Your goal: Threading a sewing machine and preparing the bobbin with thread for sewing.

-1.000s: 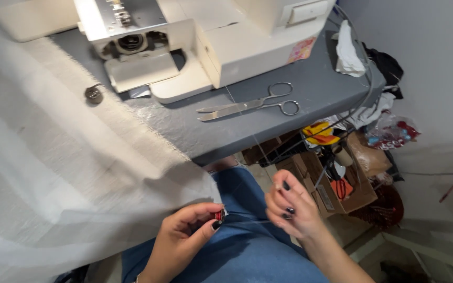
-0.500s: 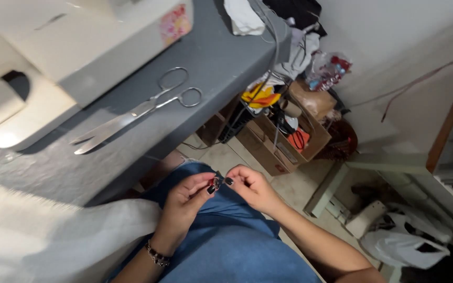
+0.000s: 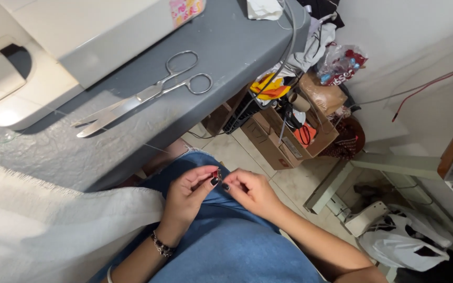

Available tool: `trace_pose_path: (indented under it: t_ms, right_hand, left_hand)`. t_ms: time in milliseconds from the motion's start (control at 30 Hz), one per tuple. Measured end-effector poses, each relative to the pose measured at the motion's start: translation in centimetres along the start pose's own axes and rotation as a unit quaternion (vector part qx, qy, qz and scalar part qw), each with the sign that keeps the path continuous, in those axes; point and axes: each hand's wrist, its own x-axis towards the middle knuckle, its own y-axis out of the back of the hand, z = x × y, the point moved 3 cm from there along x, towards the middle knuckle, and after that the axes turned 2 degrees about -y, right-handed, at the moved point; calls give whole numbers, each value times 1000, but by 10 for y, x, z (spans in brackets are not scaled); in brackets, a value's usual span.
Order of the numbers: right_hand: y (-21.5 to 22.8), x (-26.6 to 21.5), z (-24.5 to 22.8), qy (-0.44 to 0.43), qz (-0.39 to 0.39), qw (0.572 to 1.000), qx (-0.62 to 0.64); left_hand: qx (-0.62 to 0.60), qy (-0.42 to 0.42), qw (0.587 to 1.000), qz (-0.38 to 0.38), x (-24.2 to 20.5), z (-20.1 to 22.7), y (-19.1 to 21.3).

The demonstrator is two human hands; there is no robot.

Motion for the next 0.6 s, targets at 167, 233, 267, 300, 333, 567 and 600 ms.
trace_pose_path:
  t_ms: [167,233,267,300,333,567,600]
  right_hand:
    - [11,9,-41,214,-92,967,-103]
    - [9,20,-36,233,-70,963,-113]
    - [8,25,-34,251,-48,959,-123]
    - [6,27,-33,253,-51,958,-123]
    - [6,30,-31,218,-21,967,-131]
    - [-17,12,5,152,-27,981,-116]
    - [-15,10,-2,152,-29,981,-117]
  left_hand:
    - [63,-38,997,27,-8,8,6]
    - [89,-30,995,32,-13,10,6]
    - [115,-21,992,38,-15,10,6]
    - [113,-22,992,40,-18,11,7]
    - [113,-25,993,33,-20,12,7]
    - [94,-73,992,41,-26,14,11]
    - [93,-72,992,41,-26,13,12]
